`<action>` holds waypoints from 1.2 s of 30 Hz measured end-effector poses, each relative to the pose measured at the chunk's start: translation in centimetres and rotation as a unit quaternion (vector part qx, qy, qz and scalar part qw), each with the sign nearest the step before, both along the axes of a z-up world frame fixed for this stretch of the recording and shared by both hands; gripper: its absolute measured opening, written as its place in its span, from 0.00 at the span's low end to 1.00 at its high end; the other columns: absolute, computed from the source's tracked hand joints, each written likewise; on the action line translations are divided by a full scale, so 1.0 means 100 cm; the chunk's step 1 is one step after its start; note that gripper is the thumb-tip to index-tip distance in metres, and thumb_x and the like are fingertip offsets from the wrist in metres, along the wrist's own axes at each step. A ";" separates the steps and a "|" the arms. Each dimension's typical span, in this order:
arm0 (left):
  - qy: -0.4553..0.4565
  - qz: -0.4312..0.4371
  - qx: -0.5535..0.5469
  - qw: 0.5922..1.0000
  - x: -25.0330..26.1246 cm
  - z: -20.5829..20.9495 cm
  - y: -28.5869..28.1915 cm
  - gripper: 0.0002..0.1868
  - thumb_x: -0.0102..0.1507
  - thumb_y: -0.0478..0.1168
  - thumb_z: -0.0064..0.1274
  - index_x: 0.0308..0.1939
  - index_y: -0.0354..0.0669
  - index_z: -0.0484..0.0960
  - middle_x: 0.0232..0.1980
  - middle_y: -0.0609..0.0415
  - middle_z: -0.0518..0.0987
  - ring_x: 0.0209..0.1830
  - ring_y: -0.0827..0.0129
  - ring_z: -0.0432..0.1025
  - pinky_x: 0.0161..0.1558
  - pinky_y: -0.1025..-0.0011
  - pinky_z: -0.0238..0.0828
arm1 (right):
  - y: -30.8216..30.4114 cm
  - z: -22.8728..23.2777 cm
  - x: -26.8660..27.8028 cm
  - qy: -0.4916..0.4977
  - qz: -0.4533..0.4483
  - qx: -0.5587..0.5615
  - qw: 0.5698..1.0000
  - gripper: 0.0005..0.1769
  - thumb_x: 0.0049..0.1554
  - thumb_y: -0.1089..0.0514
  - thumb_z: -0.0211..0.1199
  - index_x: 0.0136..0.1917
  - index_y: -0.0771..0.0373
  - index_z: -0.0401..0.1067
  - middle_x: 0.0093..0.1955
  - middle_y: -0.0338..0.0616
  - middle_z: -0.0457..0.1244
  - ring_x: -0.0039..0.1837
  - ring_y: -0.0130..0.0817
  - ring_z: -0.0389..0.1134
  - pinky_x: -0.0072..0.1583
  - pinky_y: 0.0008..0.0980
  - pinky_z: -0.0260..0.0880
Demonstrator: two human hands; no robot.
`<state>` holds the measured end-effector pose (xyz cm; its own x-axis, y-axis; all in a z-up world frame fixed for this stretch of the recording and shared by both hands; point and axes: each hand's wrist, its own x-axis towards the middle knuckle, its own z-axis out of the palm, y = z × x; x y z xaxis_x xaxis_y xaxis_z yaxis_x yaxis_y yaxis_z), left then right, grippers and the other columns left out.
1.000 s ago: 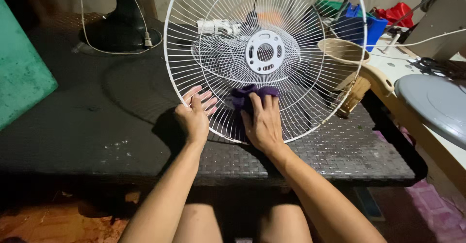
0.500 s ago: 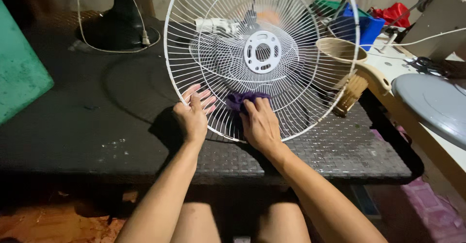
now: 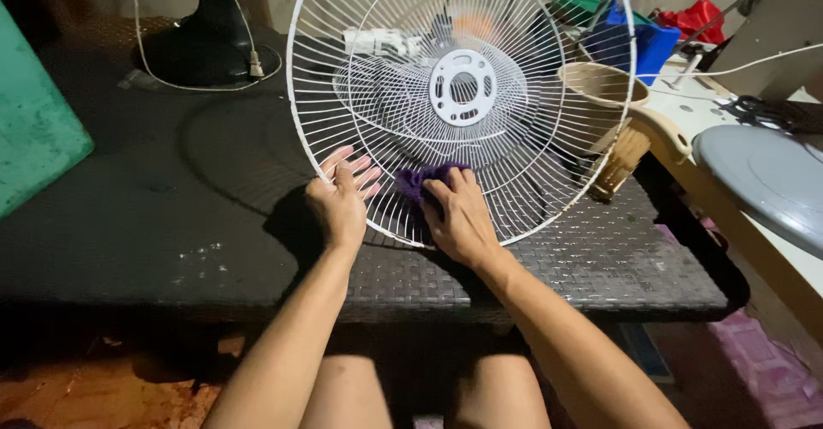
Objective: The person wipes the metal fan cage with a purple cloth, moving around the circular frame and through the wire mesh. The person rotates the cage to reach different sections while continuing to wipe the surface.
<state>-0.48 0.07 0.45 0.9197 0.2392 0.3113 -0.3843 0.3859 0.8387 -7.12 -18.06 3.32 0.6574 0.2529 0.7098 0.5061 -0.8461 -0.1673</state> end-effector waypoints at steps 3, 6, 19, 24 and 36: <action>-0.015 -0.006 -0.014 1.000 0.003 -0.001 -0.001 0.18 0.73 0.37 0.37 0.62 0.29 0.72 0.53 0.33 0.82 0.47 0.51 0.83 0.43 0.61 0.86 | 0.002 -0.004 0.000 0.003 -0.073 -0.024 0.997 0.14 0.51 0.61 0.66 0.51 0.67 0.75 0.49 0.53 0.62 0.53 0.48 0.61 0.54 0.43 0.65; -0.017 -0.004 -0.016 1.000 0.003 -0.004 -0.002 0.18 0.73 0.37 0.38 0.62 0.29 0.72 0.53 0.33 0.82 0.47 0.51 0.83 0.43 0.60 0.86 | 0.003 -0.007 0.005 0.049 -0.172 -0.033 0.983 0.11 0.50 0.60 0.65 0.46 0.68 0.74 0.48 0.52 0.63 0.52 0.45 0.62 0.54 0.42 0.67; -0.012 0.003 -0.027 1.000 0.009 -0.006 -0.002 0.18 0.72 0.37 0.38 0.62 0.29 0.72 0.52 0.33 0.82 0.45 0.51 0.84 0.40 0.62 0.86 | 0.002 -0.010 0.002 -0.017 -0.098 -0.013 0.995 0.16 0.50 0.61 0.66 0.52 0.66 0.73 0.50 0.55 0.62 0.55 0.52 0.62 0.54 0.47 0.67; -0.006 0.017 -0.011 1.000 0.003 -0.002 -0.005 0.18 0.74 0.38 0.36 0.62 0.29 0.72 0.52 0.33 0.83 0.44 0.51 0.84 0.39 0.62 0.85 | 0.010 -0.007 -0.002 0.049 -0.222 -0.030 0.973 0.18 0.54 0.55 0.64 0.53 0.68 0.69 0.51 0.60 0.60 0.54 0.52 0.60 0.50 0.49 0.66; 0.026 0.016 -0.033 0.999 0.007 -0.003 -0.001 0.18 0.73 0.38 0.36 0.61 0.29 0.72 0.51 0.32 0.82 0.43 0.50 0.83 0.39 0.60 0.85 | 0.012 -0.003 -0.049 0.132 -0.093 -0.010 0.987 0.21 0.62 0.42 0.58 0.48 0.62 0.75 0.49 0.52 0.63 0.53 0.51 0.64 0.53 0.51 0.66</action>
<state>0.20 0.00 0.18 0.9253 0.2880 0.2467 -0.3549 0.4285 0.8309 -11.97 -16.85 2.99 0.8550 0.1216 0.5042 0.2821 -0.9248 -0.2554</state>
